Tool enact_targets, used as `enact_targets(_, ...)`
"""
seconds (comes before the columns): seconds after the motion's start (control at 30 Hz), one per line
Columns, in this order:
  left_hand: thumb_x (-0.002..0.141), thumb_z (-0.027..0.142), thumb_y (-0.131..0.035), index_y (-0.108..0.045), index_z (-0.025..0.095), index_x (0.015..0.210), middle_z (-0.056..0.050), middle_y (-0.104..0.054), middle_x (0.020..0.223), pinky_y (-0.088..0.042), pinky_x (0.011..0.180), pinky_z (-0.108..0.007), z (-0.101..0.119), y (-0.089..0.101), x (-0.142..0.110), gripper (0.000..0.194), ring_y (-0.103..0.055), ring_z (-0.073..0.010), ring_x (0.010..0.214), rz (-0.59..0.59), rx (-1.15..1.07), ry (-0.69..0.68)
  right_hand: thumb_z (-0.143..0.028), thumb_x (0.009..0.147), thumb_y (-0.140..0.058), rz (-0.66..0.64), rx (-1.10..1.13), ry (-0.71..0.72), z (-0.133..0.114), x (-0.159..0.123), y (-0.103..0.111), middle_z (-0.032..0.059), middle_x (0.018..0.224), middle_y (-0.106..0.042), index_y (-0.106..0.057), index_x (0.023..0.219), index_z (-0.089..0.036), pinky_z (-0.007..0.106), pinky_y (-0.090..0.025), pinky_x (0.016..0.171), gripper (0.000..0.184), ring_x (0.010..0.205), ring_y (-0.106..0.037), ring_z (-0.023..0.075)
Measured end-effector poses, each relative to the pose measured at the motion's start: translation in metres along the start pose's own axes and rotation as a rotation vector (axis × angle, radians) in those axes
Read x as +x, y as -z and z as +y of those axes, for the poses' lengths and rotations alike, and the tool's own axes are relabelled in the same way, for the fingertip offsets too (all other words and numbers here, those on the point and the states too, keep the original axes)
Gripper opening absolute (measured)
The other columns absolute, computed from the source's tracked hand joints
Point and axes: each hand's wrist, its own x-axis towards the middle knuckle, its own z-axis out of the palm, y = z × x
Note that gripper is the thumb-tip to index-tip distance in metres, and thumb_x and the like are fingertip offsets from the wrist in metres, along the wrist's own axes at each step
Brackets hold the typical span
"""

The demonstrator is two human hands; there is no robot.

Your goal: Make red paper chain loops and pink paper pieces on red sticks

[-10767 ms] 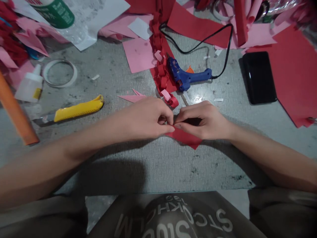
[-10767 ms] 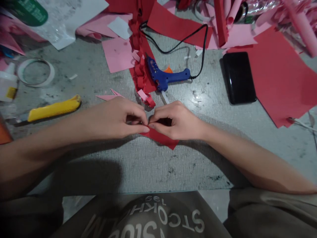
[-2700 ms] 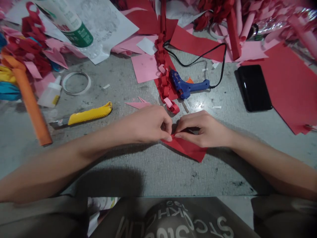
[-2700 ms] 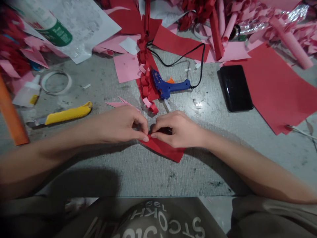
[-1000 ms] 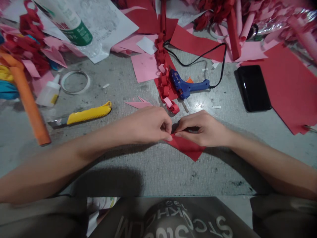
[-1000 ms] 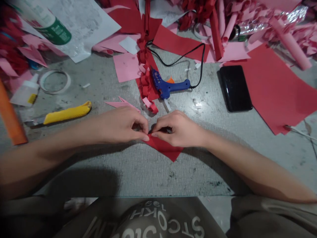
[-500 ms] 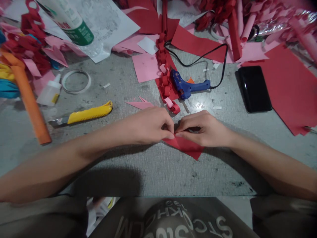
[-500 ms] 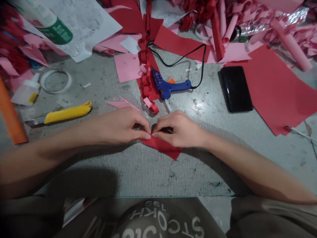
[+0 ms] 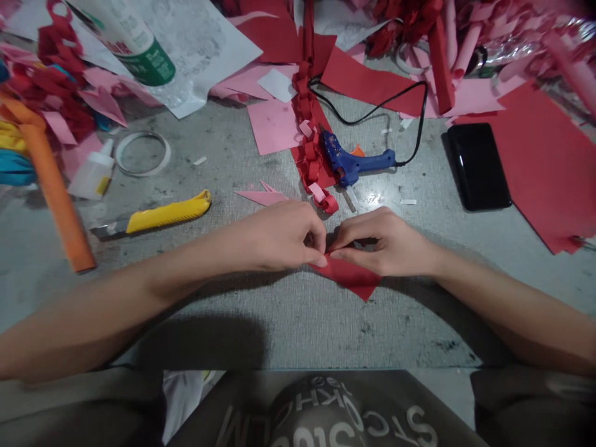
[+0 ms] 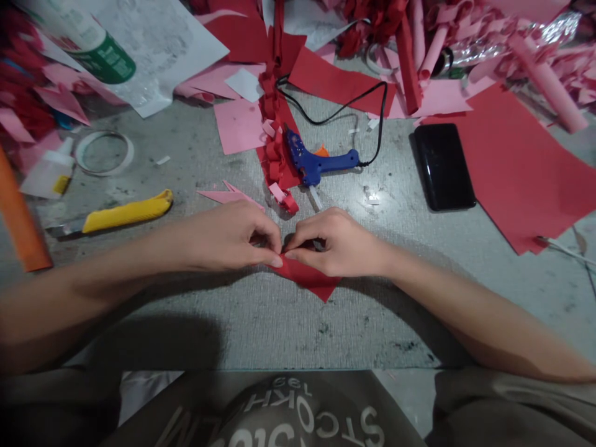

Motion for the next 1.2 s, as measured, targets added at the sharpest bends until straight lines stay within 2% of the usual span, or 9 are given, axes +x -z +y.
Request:
enact_targets(0.37,0.080,0.037,-0.078,-0.079,0.019,0.077,0.001,-0.071,0.068,-0.033,0.062,-0.030,-0.0037,-0.0024,0.0010,0.018,-0.059,-0.0134,0.064,0.003,0.006,0.027,-0.023,0.099,-0.070,-0.037,0.026,-0.046,-0.0022,0.0007,0.0020,0.0037,0.090,-0.083,-0.083,0.096,-0.018,0.026,-0.052,0.072,0.015,0.076,-0.074,0.0135)
enact_targets(0.63,0.079,0.033,-0.079,-0.079,0.019,0.079,0.001,-0.071,0.068,-0.032,0.062,-0.030,-0.0023,-0.0025,-0.0002,0.014,-0.058,-0.0129,0.063,0.030,0.033,0.009,-0.020,0.099,-0.069,-0.017,0.020,-0.027,-0.0006,0.0003,-0.0003,0.0027,0.089,-0.082,-0.082,0.094,-0.017,0.025,-0.051,0.071,0.014,0.075,-0.073,0.0120)
enact_targets(0.7,0.083,0.030,-0.076,-0.081,0.020,0.083,0.001,-0.073,0.072,-0.033,0.063,-0.029,-0.0017,-0.0019,-0.0014,0.012,-0.060,-0.0126,0.065,0.028,0.014,-0.023,-0.018,0.099,-0.069,0.006,0.008,-0.022,0.0009,-0.0003,-0.0012,0.0022,0.088,-0.081,-0.082,0.093,-0.017,0.025,-0.051,0.072,0.014,0.075,-0.072,0.0113)
enact_targets(0.8,0.090,0.025,-0.065,-0.083,0.020,0.088,0.000,-0.076,0.077,-0.035,0.065,-0.029,-0.0016,-0.0013,-0.0030,0.019,-0.063,-0.0129,0.069,0.001,-0.001,-0.079,-0.017,0.098,-0.069,0.022,-0.005,-0.017,0.0022,-0.0007,-0.0018,0.0012,0.087,-0.080,-0.080,0.092,-0.017,0.024,-0.050,0.072,0.012,0.075,-0.071,0.0107)
enact_targets(0.93,0.092,0.019,-0.058,-0.083,0.019,0.088,0.000,-0.077,0.079,-0.035,0.066,-0.029,-0.0032,-0.0019,-0.0032,0.025,-0.064,-0.0131,0.070,0.003,0.019,-0.129,-0.016,0.098,-0.069,0.018,-0.029,-0.015,0.0019,-0.0005,-0.0015,0.0011,0.086,-0.079,-0.080,0.091,-0.018,0.025,-0.050,0.071,0.013,0.074,-0.070,0.0112)
enact_targets(1.07,0.089,0.020,-0.062,-0.085,0.020,0.092,0.000,-0.079,0.082,-0.038,0.066,-0.029,-0.0057,-0.0028,-0.0024,0.023,-0.066,-0.0132,0.071,0.023,0.013,-0.118,-0.017,0.098,-0.068,0.013,-0.021,-0.024,0.0018,-0.0011,-0.0015,0.0017,0.088,-0.081,-0.081,0.093,-0.018,0.026,-0.051,0.072,0.014,0.075,-0.072,0.0122)
enact_targets(1.2,0.087,0.025,-0.069,-0.085,0.021,0.088,0.001,-0.079,0.078,-0.039,0.065,-0.029,-0.0069,-0.0038,-0.0014,0.016,-0.066,-0.0131,0.070,0.037,-0.020,-0.081,-0.019,0.098,-0.068,0.010,-0.012,-0.027,0.0017,-0.0019,-0.0013,0.0025,0.090,-0.082,-0.082,0.094,-0.017,0.027,-0.052,0.072,0.014,0.076,-0.073,0.0129)
